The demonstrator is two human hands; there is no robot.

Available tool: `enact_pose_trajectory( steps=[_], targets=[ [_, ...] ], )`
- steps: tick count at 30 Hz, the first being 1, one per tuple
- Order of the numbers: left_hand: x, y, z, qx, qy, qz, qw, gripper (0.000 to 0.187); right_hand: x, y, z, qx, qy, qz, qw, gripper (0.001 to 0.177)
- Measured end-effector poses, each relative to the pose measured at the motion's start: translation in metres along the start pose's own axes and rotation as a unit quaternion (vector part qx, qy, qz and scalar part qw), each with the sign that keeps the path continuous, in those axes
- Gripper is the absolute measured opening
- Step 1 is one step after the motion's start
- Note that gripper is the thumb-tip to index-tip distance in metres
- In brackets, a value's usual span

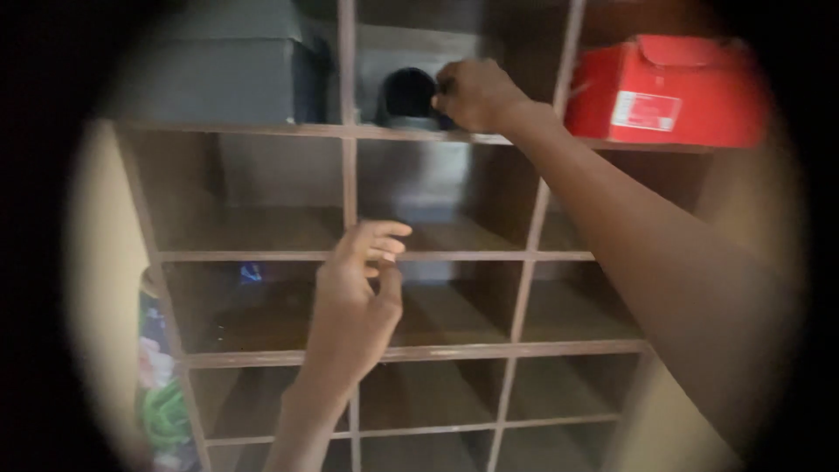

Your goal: Organizing various pairs of shoes by moving them from the floor to a shoe rack and into shoe boxes.

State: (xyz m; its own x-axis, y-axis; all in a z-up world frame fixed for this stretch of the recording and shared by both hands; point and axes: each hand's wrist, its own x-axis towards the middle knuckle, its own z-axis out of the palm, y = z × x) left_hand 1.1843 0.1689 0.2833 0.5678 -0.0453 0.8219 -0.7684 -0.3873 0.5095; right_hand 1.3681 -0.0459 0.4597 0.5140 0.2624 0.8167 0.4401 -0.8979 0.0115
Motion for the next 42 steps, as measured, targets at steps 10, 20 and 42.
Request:
enact_pose_trajectory(
  steps=[10, 20, 42],
  targets=[
    [0.007, -0.035, -0.038, -0.002, -0.005, 0.012, 1.0, 0.03, 0.044, 0.013, 0.049, -0.078, -0.07, 0.042, 0.994, 0.052],
    [0.007, -0.05, -0.066, 0.012, 0.0, 0.024, 1.0, 0.03, 0.064, 0.004, 0.076, -0.177, -0.12, 0.136, 0.967, 0.051],
    [-0.009, -0.059, -0.093, -0.031, 0.002, 0.013, 0.999, 0.028, 0.025, -0.021, 0.025, -0.336, 0.002, -0.018, 0.942, 0.02]
  ],
)
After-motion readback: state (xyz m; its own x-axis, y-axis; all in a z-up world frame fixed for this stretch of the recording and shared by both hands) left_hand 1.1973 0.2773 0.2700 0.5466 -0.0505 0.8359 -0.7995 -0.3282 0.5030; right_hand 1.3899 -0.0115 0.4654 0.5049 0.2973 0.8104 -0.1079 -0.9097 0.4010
